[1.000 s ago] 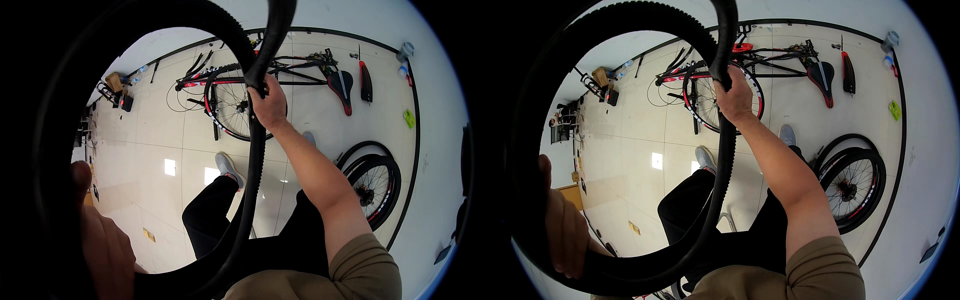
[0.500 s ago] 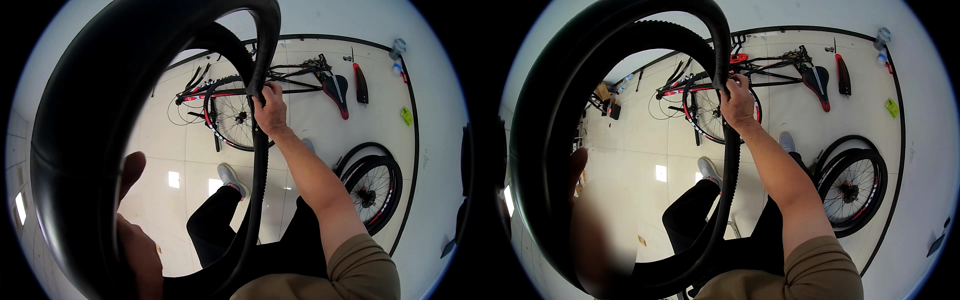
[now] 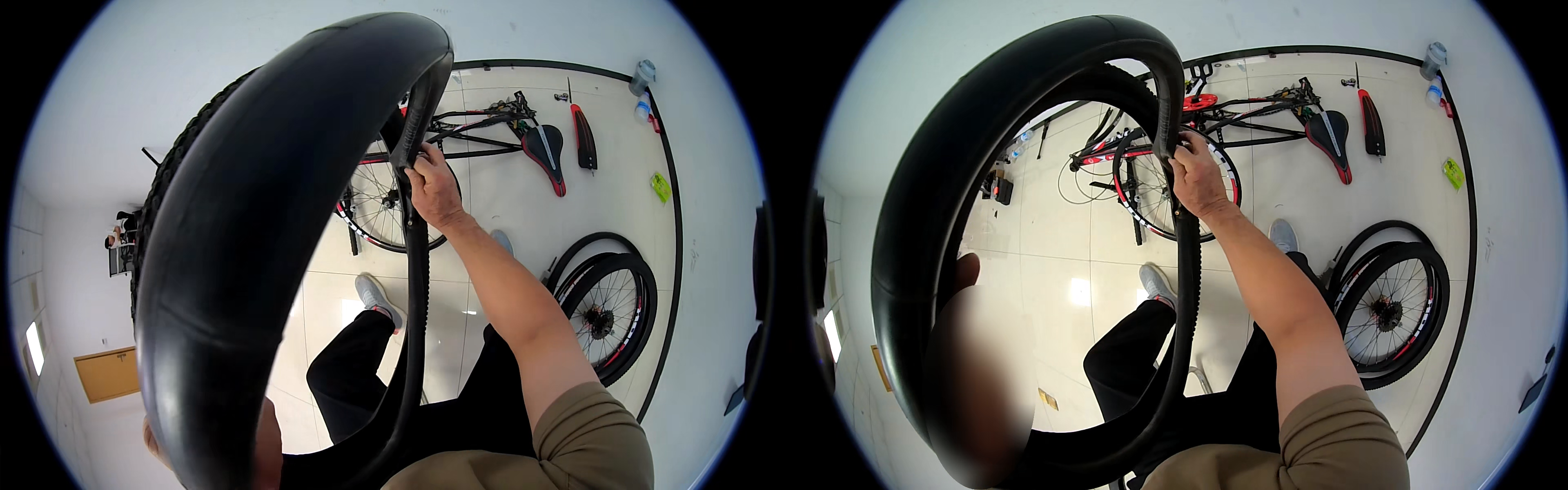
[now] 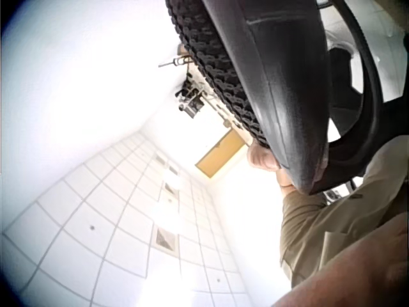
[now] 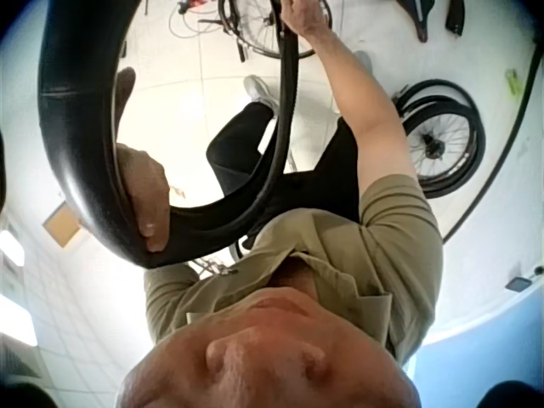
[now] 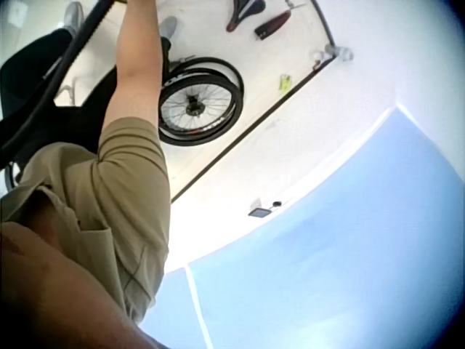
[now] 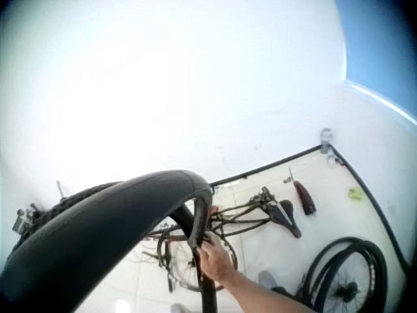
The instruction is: The person removes a bicycle tire from a wheel, separates the inner tube, and then inserts the tube back into the tire. The person handles the tire and tube by hand throughout the process.
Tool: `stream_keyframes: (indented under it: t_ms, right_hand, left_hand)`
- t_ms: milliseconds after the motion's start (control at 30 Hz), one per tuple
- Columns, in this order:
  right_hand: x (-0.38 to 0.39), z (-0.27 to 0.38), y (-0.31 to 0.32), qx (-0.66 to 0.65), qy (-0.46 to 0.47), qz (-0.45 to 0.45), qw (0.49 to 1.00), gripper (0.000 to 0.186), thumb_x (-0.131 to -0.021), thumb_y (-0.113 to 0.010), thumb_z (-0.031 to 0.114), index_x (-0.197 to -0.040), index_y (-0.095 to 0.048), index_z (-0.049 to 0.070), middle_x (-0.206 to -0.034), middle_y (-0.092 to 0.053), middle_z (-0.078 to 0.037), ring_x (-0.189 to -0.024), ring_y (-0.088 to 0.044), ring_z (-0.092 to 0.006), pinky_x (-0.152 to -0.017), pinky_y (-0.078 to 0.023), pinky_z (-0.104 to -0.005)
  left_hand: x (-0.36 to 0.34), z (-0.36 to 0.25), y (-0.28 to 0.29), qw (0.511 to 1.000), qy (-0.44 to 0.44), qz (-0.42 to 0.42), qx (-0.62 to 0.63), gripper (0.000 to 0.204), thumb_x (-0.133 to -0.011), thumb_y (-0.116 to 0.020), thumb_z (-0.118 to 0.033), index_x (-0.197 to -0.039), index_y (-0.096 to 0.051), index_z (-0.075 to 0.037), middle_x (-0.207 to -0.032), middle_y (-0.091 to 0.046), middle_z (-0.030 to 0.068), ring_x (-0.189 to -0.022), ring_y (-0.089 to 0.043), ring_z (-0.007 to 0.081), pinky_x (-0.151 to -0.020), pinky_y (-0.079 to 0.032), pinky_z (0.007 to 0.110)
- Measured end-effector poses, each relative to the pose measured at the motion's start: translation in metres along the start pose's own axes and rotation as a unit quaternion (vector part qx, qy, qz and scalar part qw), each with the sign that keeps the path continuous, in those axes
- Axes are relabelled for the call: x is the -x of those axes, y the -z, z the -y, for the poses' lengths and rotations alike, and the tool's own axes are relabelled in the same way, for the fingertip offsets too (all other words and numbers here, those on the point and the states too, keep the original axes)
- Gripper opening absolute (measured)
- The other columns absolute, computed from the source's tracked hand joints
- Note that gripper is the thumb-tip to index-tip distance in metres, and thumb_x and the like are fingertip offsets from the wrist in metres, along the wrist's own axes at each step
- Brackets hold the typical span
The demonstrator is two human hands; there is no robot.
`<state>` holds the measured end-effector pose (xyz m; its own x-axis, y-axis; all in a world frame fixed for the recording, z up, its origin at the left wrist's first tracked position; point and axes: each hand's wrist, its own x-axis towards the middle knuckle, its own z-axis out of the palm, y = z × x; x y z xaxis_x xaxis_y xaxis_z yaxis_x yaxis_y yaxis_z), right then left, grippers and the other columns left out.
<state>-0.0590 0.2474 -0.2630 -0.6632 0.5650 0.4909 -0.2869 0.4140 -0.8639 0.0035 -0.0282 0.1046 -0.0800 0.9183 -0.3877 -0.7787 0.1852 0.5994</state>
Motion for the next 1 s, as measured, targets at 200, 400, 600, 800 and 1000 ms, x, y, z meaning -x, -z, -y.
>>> stream_keyframes:
  t_ms: [200,400,600,800,1000]
  right_hand:
    - [-0.002,-0.002,0.002,0.141,0.053,-0.066,0.986,0.018,-0.086,-0.069,0.005,-0.104,-0.072,0.008,-0.12,-0.061,-0.016,-0.089,-0.069,-0.0284,-0.074,-0.057,-0.0383]
    - [-0.004,0.001,0.0,0.15,0.039,-0.097,0.983,0.021,-0.076,-0.069,0.001,-0.095,-0.072,0.009,-0.114,-0.062,-0.015,-0.086,-0.067,-0.0299,-0.073,-0.056,-0.0412]
    - [-0.01,-0.002,0.005,0.098,0.052,-0.119,0.987,0.038,-0.077,-0.069,0.0,-0.114,-0.064,0.006,-0.118,-0.059,-0.016,-0.092,-0.066,-0.0349,-0.078,-0.058,-0.0411]
    - [-0.012,0.007,0.01,0.003,-0.111,-0.066,0.992,0.057,-0.079,-0.071,0.007,-0.131,-0.05,-0.001,-0.12,-0.06,-0.017,-0.101,-0.065,-0.0356,-0.085,-0.056,-0.0413]
    - [-0.017,0.013,0.017,-0.022,-0.149,0.05,0.987,0.035,-0.082,-0.066,0.013,-0.115,-0.064,0.001,-0.098,-0.07,-0.018,-0.093,-0.068,-0.0348,-0.084,-0.054,-0.0424]
  left_hand:
    - [-0.003,0.0,-0.001,1.0,-0.011,0.007,-0.008,0.103,-0.083,0.007,-0.069,-0.139,-0.04,0.004,-0.117,-0.064,0.0237,-0.108,-0.063,0.0359,-0.101,-0.045,0.047]
    - [-0.004,-0.001,0.002,1.0,-0.017,0.011,-0.008,0.096,-0.085,0.003,-0.065,-0.14,-0.036,0.003,-0.116,-0.064,0.0236,-0.105,-0.063,0.0357,-0.098,-0.047,0.047]
    - [-0.006,-0.001,0.001,1.0,-0.02,0.017,-0.012,0.09,-0.086,-0.001,-0.061,-0.141,-0.033,0.002,-0.114,-0.064,0.0235,-0.102,-0.064,0.0354,-0.096,-0.048,0.047]
    - [-0.011,-0.003,0.0,0.999,-0.019,0.024,-0.014,0.083,-0.088,-0.005,-0.057,-0.142,-0.029,0.002,-0.113,-0.064,0.0234,-0.099,-0.064,0.0352,-0.093,-0.049,0.046]
    - [-0.008,-0.002,-0.002,0.999,-0.024,0.029,-0.017,0.078,-0.089,-0.008,-0.053,-0.143,-0.025,0.001,-0.111,-0.063,0.0233,-0.096,-0.064,0.035,-0.09,-0.051,0.046]
